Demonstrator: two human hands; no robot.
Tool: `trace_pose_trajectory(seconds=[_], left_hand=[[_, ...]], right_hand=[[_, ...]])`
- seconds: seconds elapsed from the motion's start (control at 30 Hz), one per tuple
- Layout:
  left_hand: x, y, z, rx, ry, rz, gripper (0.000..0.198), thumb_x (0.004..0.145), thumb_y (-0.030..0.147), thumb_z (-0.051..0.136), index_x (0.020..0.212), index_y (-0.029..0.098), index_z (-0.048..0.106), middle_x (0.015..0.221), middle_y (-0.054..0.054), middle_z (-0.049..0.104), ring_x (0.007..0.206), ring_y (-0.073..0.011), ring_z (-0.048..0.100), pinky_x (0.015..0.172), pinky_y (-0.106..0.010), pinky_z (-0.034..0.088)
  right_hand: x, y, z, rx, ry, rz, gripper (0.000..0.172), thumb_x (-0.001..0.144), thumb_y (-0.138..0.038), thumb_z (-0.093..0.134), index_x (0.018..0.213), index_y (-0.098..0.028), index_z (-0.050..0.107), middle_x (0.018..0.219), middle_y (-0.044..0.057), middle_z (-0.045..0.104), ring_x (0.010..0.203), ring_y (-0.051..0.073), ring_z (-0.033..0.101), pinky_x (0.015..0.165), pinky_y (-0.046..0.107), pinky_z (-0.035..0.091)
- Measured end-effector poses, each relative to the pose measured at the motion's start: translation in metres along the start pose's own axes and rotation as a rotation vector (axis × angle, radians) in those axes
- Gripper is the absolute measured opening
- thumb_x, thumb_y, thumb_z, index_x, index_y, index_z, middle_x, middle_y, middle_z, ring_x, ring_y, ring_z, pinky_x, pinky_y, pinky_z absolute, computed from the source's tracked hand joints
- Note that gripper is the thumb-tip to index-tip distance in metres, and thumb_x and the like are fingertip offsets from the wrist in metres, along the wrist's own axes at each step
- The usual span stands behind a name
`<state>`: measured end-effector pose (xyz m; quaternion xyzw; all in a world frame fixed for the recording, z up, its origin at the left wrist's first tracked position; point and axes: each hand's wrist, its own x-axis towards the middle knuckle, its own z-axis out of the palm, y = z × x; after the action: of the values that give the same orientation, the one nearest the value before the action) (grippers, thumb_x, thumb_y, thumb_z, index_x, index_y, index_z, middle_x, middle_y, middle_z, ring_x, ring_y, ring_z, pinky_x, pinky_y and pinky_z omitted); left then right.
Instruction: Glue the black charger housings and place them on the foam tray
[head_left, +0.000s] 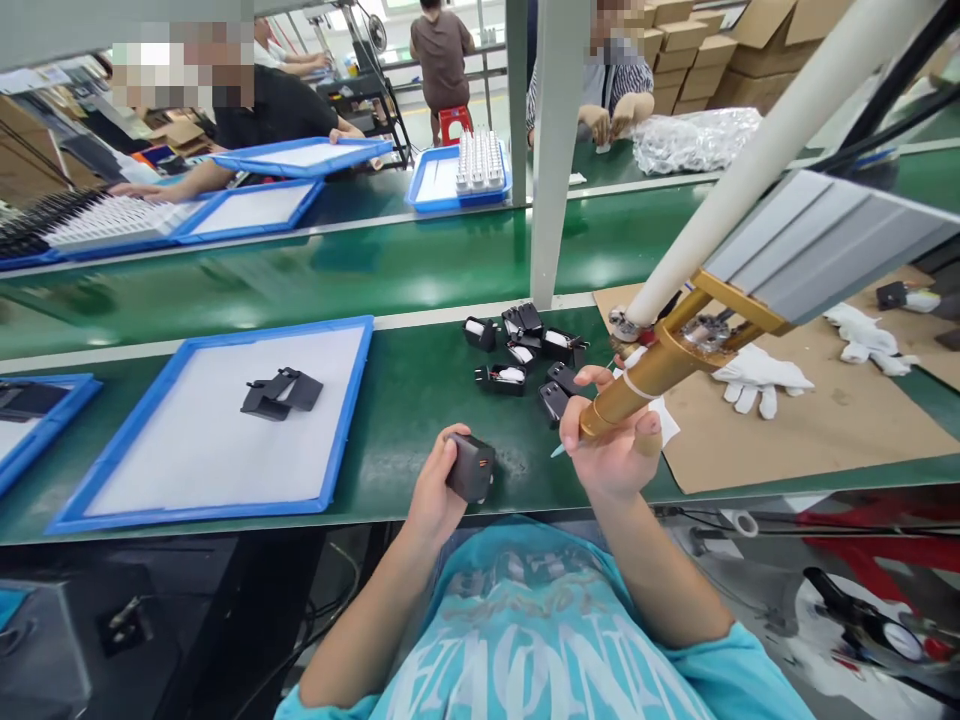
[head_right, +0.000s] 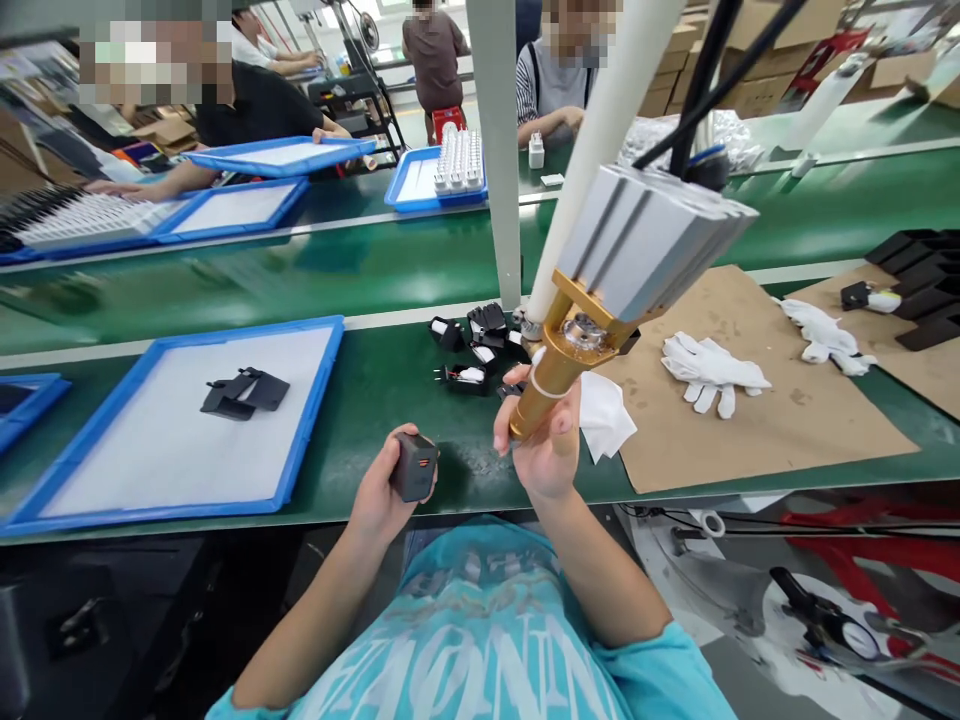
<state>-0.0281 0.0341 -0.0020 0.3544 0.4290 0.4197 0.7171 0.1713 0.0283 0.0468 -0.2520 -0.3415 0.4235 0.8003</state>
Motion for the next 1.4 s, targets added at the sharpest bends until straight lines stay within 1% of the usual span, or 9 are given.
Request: trace_pose_trajectory(seconds=[0.1,0.23,0.37,0.57,0.7,0.93,1.1,1.27,1.4], left_hand=[[-0.005,0.008,0.007,-0.31,-0.072,-0.112,0.04,0.079,0.051,0.068,0.106,0.027,0.051,0.082,0.0,0.06,0.061,-0.0119,0.058,0.046,-0.019,0.044],[-0.007,0.011,0.003,-0.275,-0.1,-0.071,0.032,0.086,0.052,0.057,0.106,0.027,0.052,0.085,-0.001,0.058,0.059,-0.0096,0.053,0.046,-0.018,0.041],[-0.003,0.017,-0.018,0.197,0.029,0.106,0.041,0.093,0.059,0.034,0.112,0.026,0.05,0.083,-0.003,0.056,0.064,-0.0137,0.054,0.053,-0.026,0.046],[0.035,0.077,-0.098,1.341,0.487,0.623,0.034,0.091,0.046,0.049,0.109,0.02,0.059,0.103,-0.011,0.065,0.102,-0.029,0.055,0.094,-0.047,0.04],[0.068,0.114,-0.155,1.77,0.694,0.562,0.035,0.093,0.039,0.043,0.112,0.015,0.062,0.107,-0.019,0.064,0.115,-0.0367,0.047,0.104,-0.056,0.026],[0.085,0.113,-0.178,1.762,0.807,0.544,0.055,0.088,0.045,0.052,0.135,0.016,0.05,0.144,-0.023,0.038,0.138,-0.0403,0.027,0.112,-0.057,0.017],[0.077,0.122,-0.204,1.253,1.049,0.287,0.103,0.076,0.069,0.058,0.152,0.017,0.013,0.158,-0.024,0.011,0.147,-0.0442,0.007,0.114,-0.064,0.013],[0.08,0.131,-0.229,1.086,0.887,0.2,0.106,0.076,0.065,0.059,0.152,0.01,0.009,0.15,-0.028,0.024,0.143,-0.0373,0.027,0.114,-0.05,0.029],[0.087,0.131,-0.224,1.163,0.758,0.242,0.113,0.063,0.062,0.072,0.15,0.015,0.018,0.148,-0.023,0.027,0.143,-0.0379,0.026,0.116,-0.051,0.024]], right_hand=[[-0.001,-0.001,0.0,-0.002,0.01,-0.008,0.035,0.082,-0.058,0.055,0.105,-0.03,0.054,0.098,-0.001,0.06,0.039,0.007,0.054,0.028,0.023,0.035],[-0.001,-0.002,0.001,-0.022,0.026,-0.012,0.035,0.081,-0.057,0.056,0.103,-0.03,0.057,0.098,0.0,0.06,0.038,0.008,0.054,0.029,0.023,0.035],[-0.002,-0.004,0.0,-0.036,0.046,0.011,0.037,0.079,-0.057,0.056,0.104,-0.03,0.059,0.097,0.0,0.06,0.038,0.008,0.053,0.03,0.023,0.033],[0.0,-0.006,-0.004,-0.071,0.08,0.019,0.047,0.076,-0.058,0.058,0.113,-0.03,0.059,0.095,0.002,0.061,0.036,0.008,0.05,0.031,0.024,0.034],[0.0,-0.003,-0.006,-0.058,0.081,0.018,0.049,0.075,-0.058,0.059,0.114,-0.028,0.059,0.096,0.003,0.061,0.037,0.009,0.05,0.032,0.025,0.034],[-0.001,-0.001,-0.005,-0.063,0.087,0.03,0.051,0.075,-0.059,0.06,0.115,-0.027,0.059,0.096,0.003,0.062,0.037,0.009,0.05,0.034,0.026,0.036],[0.001,-0.003,0.002,-0.089,0.131,0.049,0.05,0.072,-0.06,0.06,0.111,-0.029,0.064,0.094,0.001,0.063,0.037,0.009,0.049,0.035,0.027,0.036],[0.003,-0.003,-0.002,-0.104,0.128,0.05,0.051,0.07,-0.061,0.062,0.11,-0.03,0.064,0.093,0.0,0.065,0.036,0.009,0.047,0.034,0.027,0.034],[0.002,-0.001,-0.005,-0.103,0.14,0.048,0.053,0.069,-0.062,0.063,0.112,-0.03,0.064,0.093,0.0,0.064,0.036,0.01,0.047,0.035,0.028,0.034]])
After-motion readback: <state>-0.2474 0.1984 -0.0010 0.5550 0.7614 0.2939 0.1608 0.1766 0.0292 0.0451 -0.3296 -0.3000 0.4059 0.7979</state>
